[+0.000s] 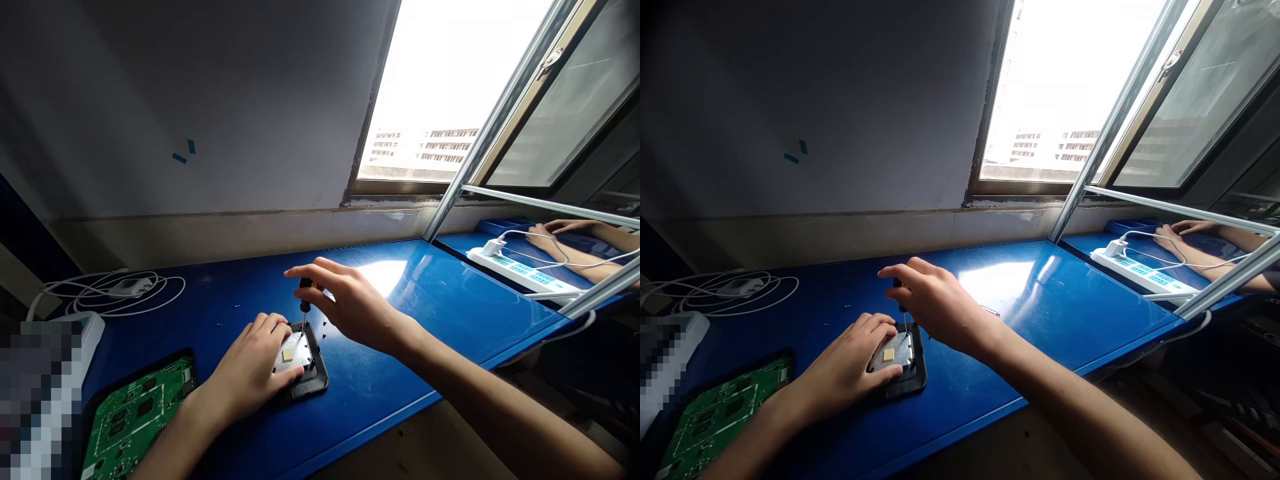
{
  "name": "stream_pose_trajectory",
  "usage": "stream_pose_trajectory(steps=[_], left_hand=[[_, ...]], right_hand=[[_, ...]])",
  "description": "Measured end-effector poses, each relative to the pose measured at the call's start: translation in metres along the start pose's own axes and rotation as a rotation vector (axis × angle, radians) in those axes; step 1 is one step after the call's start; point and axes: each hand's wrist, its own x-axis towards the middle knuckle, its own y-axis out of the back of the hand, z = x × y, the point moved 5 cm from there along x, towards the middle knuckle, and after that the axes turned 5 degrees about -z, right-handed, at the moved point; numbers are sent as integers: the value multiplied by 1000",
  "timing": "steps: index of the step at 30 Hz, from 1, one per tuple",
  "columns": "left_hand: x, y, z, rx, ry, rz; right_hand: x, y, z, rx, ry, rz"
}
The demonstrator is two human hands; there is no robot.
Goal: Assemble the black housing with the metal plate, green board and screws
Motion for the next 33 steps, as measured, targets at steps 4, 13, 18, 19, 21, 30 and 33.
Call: stream_pose_trajectory(steps=[4, 13, 18, 19, 21, 30, 33], left_hand=[[0, 1, 1, -4, 6, 8], [1, -1, -1, 17, -18, 27], [2, -2, -3, 31, -11, 25], [2, -2, -3, 34, -10, 24], [3, -3, -3, 39, -10, 17], [2, -7, -7, 14, 9, 10], [0, -8, -8, 23, -20, 36]], right_hand=[[1, -2, 2, -58, -64, 22], [-14, -1, 12, 123, -181, -26], [-11, -1, 12, 198, -73, 43], [-11, -1, 12, 221, -68, 66], [-10, -2, 12, 237, -54, 93], [-5, 1, 14, 98, -80, 151], [-7, 1, 15, 33, -69, 171]])
